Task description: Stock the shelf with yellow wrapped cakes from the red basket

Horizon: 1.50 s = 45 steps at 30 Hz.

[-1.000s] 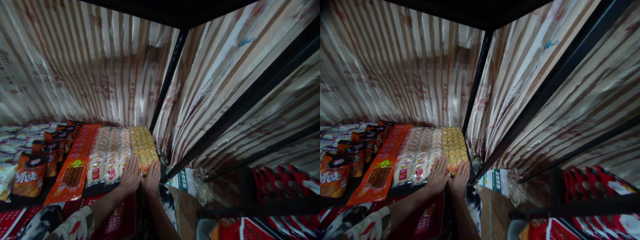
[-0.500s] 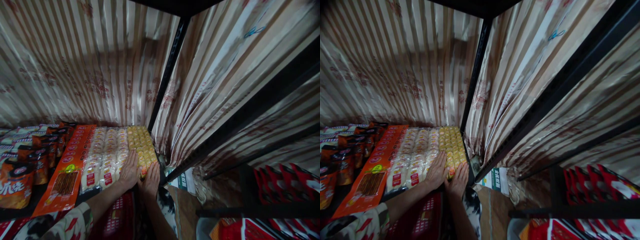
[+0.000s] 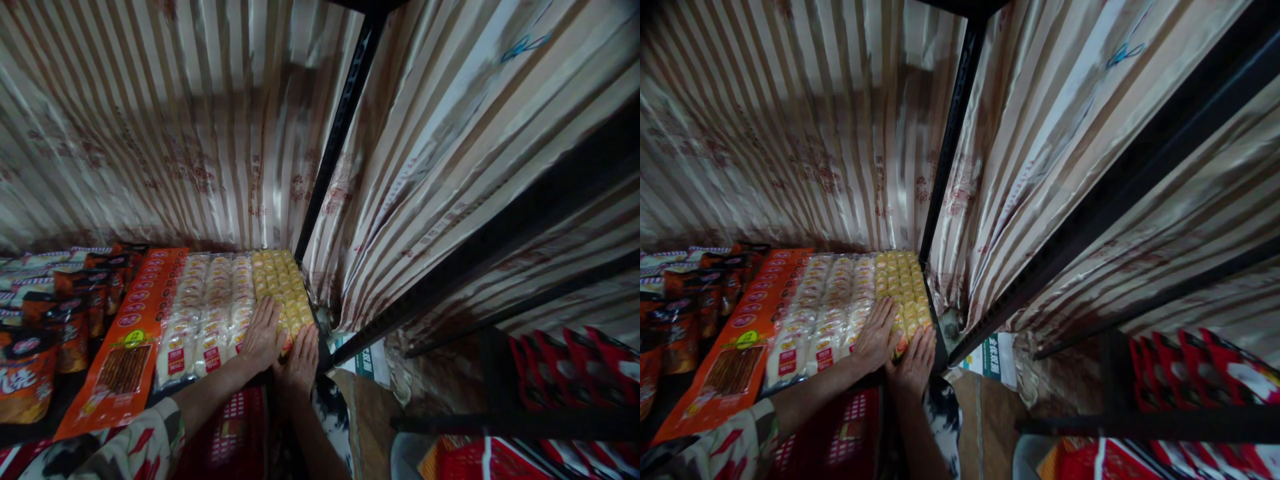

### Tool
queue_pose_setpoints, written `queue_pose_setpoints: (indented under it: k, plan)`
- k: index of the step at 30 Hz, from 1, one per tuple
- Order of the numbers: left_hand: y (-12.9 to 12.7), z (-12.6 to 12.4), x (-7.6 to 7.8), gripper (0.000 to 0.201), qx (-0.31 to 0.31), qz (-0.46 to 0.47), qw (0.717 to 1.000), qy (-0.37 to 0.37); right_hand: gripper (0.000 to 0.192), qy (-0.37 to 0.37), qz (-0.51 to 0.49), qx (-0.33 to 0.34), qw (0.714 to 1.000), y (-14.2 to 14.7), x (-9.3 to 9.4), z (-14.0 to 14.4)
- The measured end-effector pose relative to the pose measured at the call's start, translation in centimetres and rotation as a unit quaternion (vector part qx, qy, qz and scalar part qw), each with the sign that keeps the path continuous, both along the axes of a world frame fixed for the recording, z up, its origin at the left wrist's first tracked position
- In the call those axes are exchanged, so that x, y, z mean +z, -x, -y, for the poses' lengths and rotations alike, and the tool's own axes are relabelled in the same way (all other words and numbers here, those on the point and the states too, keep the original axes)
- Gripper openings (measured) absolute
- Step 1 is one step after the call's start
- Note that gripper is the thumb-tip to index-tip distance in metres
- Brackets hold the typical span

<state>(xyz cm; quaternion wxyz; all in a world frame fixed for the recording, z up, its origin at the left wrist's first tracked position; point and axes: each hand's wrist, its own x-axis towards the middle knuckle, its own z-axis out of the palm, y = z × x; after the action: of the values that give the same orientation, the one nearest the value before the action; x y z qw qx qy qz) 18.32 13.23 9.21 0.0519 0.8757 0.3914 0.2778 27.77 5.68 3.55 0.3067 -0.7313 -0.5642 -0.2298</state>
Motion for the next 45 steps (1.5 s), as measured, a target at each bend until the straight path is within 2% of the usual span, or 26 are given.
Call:
queue_pose_setpoints:
  k: [6,13,22,26,32,37,45]
  plan:
    - [-1.5,-0.6,1.7,0.053,-0.010,-0.028,1.000,-0.008,0.092,0.014,0.005,-0.009,1.000,0.0,0.0,0.1]
    - [-2.4,-1.2,1.3,0.049,-0.018,-0.078,0.997,0.018,0.095,0.026,0.000,-0.014,1.000,0.0,0.1,0.1]
    - [-2.4,-1.1,1.4,0.050,-0.013,-0.078,0.996,0.029,0.094,0.030,0.001,-0.015,0.999,0.0,-0.1,-0.1]
    - [-2.9,-1.5,2.3,0.050,-0.013,-0.083,0.995,0.049,0.095,0.031,0.002,-0.024,0.999,0.1,0.0,-0.1]
    - [-4.9,-3.5,3.7,0.048,-0.066,-0.078,0.993,0.057,0.102,0.035,-0.007,-0.040,0.999,0.4,0.3,-0.1]
    - [-5.7,-4.7,2.9,0.052,-0.087,-0.111,0.988,0.064,0.104,0.065,-0.029,-0.036,0.997,0.3,0.2,-0.1]
    - [-5.7,-4.8,2.1,0.052,-0.094,-0.122,0.986,0.065,0.107,0.090,-0.031,-0.048,0.994,0.3,-0.1,-0.1]
